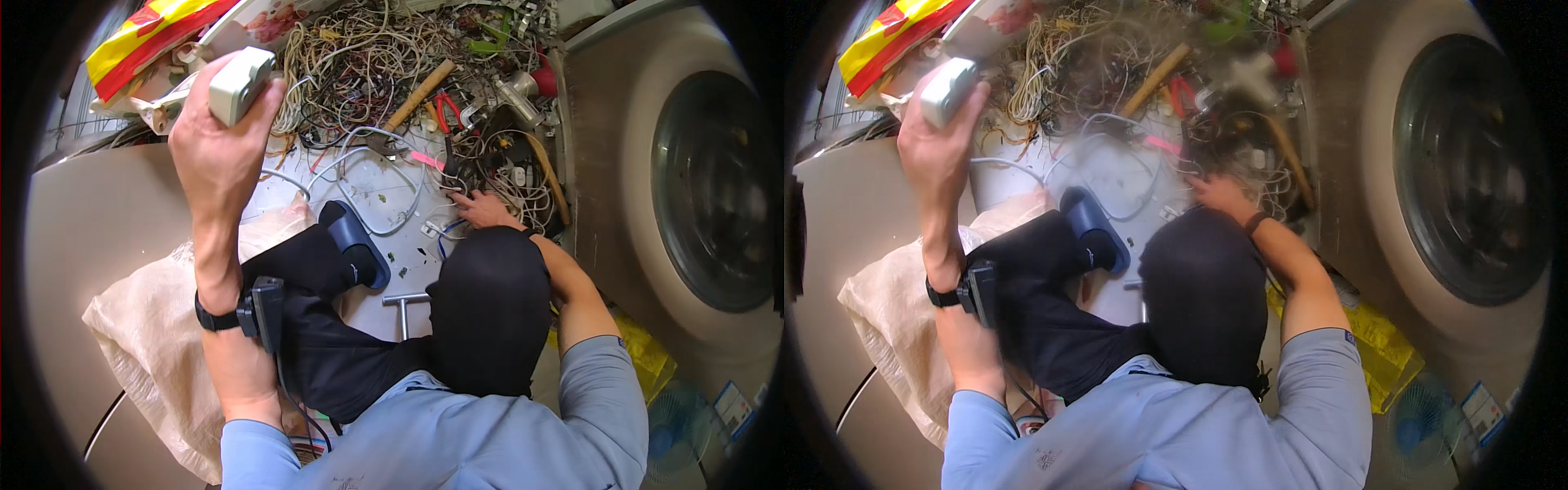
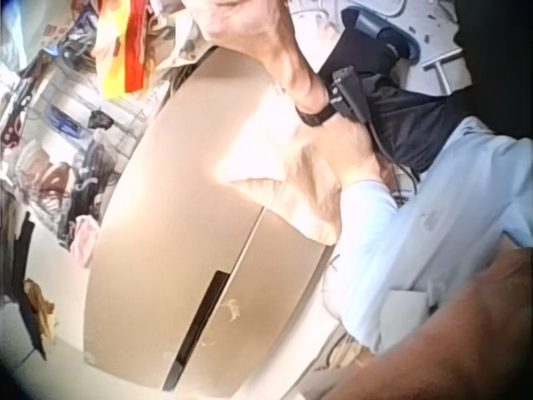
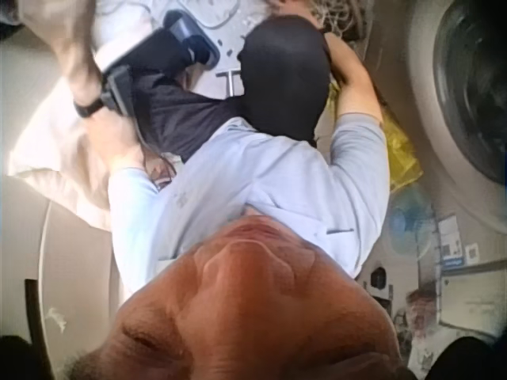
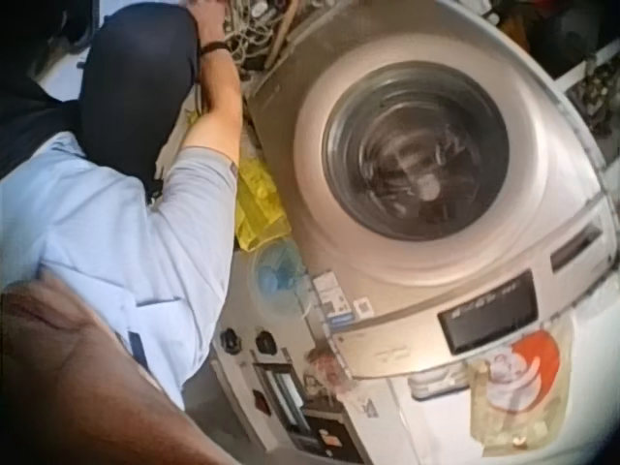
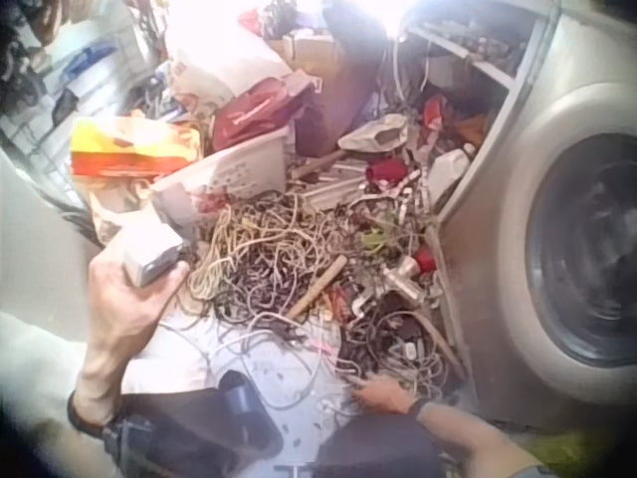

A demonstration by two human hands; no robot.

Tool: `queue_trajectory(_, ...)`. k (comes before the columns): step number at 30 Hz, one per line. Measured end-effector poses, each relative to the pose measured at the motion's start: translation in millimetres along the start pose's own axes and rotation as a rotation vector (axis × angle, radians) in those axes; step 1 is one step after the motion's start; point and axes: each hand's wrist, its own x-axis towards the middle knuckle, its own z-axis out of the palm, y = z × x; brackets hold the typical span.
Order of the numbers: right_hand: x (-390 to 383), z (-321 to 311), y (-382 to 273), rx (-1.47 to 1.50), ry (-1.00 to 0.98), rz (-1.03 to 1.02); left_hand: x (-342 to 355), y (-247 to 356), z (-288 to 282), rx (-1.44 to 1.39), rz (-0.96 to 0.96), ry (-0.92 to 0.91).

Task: Wiring and assembling an electrical component while sitting on the floor in a utility area.

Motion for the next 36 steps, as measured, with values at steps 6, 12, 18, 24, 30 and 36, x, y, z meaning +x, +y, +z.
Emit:
queue_trajectory(6,-22,19,76,0.028,0.287,-0.141,-13,-8,18,-0.078,-0.012,-0.097)
queue_trajectory(12,-21,-12,121,0.025,0.158,-0.013,-24,2,19,-0.036,-0.052,-0.216)
queue_trajectory(18,-15,-5,138,0.051,0.213,0.039,-30,1,24,-0.024,-0.088,-0.219)
queue_trajectory(24,-23,-35,63,-0.073,0.153,0.059,-35,12,31,-0.056,-0.068,-0.300)
queue_trajectory(30,-55,-12,9,0.233,0.397,0.156,-40,14,35,0.102,-0.017,-0.364)
queue_trajectory(36,-53,41,-11,0.311,0.428,0.038,-49,14,43,0.034,0.045,-0.309)
